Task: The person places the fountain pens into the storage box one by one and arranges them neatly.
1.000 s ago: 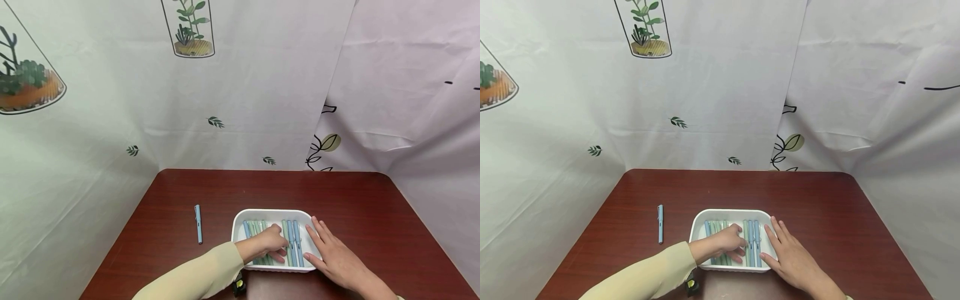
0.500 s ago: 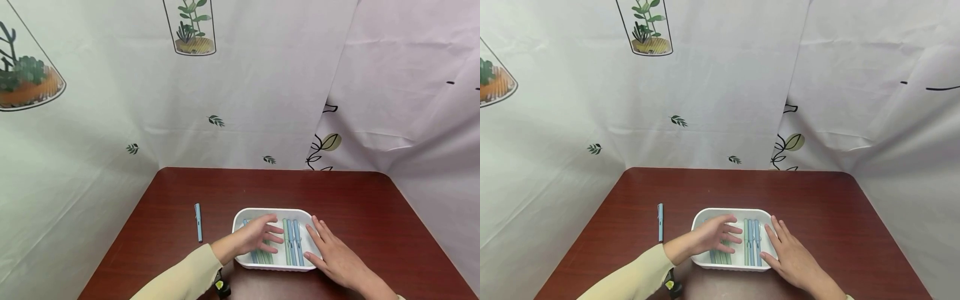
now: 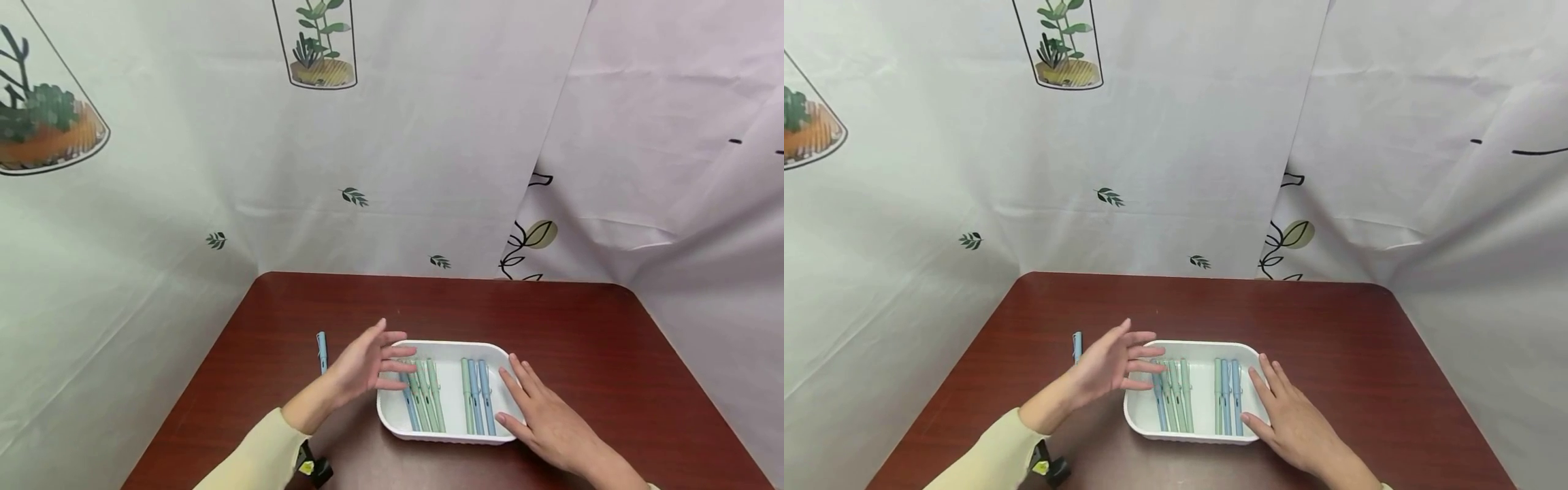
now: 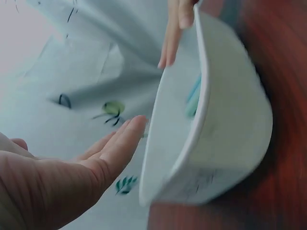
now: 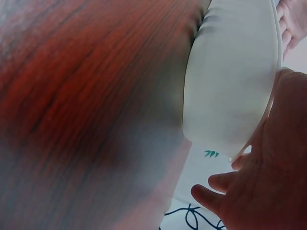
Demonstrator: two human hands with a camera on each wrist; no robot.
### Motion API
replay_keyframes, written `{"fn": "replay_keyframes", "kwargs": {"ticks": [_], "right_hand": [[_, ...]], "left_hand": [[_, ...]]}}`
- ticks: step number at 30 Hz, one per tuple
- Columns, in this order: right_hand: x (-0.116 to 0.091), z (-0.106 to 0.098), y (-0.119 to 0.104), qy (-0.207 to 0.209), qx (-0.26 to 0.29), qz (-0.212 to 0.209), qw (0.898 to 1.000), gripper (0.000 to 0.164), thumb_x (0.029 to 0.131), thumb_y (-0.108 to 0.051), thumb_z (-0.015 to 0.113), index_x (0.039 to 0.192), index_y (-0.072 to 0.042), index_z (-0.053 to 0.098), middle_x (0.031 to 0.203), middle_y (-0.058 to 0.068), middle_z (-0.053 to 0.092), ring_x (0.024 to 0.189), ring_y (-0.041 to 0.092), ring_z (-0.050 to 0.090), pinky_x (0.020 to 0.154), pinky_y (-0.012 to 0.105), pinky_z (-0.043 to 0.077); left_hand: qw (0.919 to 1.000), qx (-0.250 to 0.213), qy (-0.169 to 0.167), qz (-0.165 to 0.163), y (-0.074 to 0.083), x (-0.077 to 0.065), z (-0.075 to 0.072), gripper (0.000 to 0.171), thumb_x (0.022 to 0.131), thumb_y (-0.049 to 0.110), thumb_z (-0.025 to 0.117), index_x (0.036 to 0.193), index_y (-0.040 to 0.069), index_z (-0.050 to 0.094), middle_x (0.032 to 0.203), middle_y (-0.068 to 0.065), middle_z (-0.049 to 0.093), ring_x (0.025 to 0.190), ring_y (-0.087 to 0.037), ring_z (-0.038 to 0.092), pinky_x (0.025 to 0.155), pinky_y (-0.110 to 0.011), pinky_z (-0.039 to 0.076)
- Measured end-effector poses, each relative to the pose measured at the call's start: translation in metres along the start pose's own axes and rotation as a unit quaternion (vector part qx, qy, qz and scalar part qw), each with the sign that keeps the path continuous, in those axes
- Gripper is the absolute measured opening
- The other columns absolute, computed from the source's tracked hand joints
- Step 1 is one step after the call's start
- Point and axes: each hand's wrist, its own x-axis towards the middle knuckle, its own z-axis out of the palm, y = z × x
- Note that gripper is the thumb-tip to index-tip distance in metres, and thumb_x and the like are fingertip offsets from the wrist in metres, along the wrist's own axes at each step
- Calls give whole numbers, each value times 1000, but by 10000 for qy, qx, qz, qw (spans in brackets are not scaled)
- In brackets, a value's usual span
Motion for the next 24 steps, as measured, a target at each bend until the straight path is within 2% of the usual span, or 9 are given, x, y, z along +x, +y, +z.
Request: {"fn": "replay_keyframes", "kwargs": {"ticks": [3, 7, 10, 13, 15, 18, 20, 23, 24], "right_hand": [[0, 0, 0, -34, 50, 28, 10000, 73, 95, -54, 64, 151, -10, 49, 163, 16, 32, 142, 44, 41, 104, 52, 46], [0, -1, -1, -79, 49, 60, 9999, 73, 95, -54, 64, 151, -10, 48, 163, 17, 32, 142, 44, 41, 105, 52, 46], [0, -1, -1, -56, 19, 81, 9999, 73, 94, -55, 64, 151, -11, 49, 162, 17, 34, 142, 44, 41, 105, 51, 45], [0, -2, -1, -19, -9, 83, 10000, 73, 94, -55, 65, 151, -11, 49, 162, 16, 34, 142, 42, 42, 104, 51, 45], [0, -1, -2, 3, -22, 68, 10000, 73, 94, -55, 65, 151, -11, 49, 162, 16, 34, 141, 42, 42, 104, 51, 45], [0, -1, -2, 18, -33, 51, 10000, 73, 94, -55, 65, 150, -11, 50, 162, 16, 35, 141, 42, 43, 103, 51, 46], [0, -1, -2, 11, -13, 44, 10000, 73, 94, -54, 65, 150, -11, 50, 161, 17, 35, 140, 43, 43, 103, 51, 47], [0, -2, -2, -35, 53, 63, 10000, 73, 94, -54, 65, 151, -10, 49, 161, 18, 35, 141, 44, 43, 104, 51, 48], [0, -2, -2, -58, 82, 73, 9999, 73, 95, -54, 64, 151, -10, 49, 161, 18, 34, 141, 45, 42, 104, 51, 48]], "left_hand": [[9987, 421, 247, 172, 6, -10, -14, 80, 105, 61, 30, 155, -2, 28, 155, -28, 41, 131, -42, 55, 102, -52, 51], [9896, 1109, 833, 376, 10, -20, -36, 75, 107, 57, 29, 153, -3, 33, 152, -27, 44, 130, -44, 55, 104, -51, 49], [9772, 1643, 1199, 612, 11, -25, -56, 66, 109, 49, 34, 149, -4, 39, 149, -28, 49, 126, -42, 59, 103, -52, 50], [9529, 2521, 1347, 1013, 10, -31, -79, 54, 108, 37, 45, 143, -4, 48, 142, -26, 55, 122, -39, 63, 102, -49, 51], [9253, 3290, 1391, 1271, 8, -35, -95, 44, 106, 32, 54, 139, 3, 56, 138, -21, 61, 119, -35, 65, 99, -45, 54], [8709, 4430, 1438, 1567, 5, -42, -115, 35, 100, 25, 65, 133, 15, 64, 138, -9, 63, 122, -29, 63, 98, -46, 53], [8241, 5218, 1408, 1696, 3, -45, -126, 33, 98, 19, 69, 130, 18, 66, 140, -5, 62, 126, -28, 60, 98, -49, 52], [7566, 6167, 1329, 1719, 2, -47, -137, 36, 93, 9, 72, 128, 14, 68, 145, -8, 58, 134, -31, 53, 102, -52, 49], [7404, 6379, 1320, 1660, 1, -48, -139, 36, 92, 8, 72, 128, 12, 68, 146, -10, 56, 135, -33, 52, 103, -53, 48]]}}
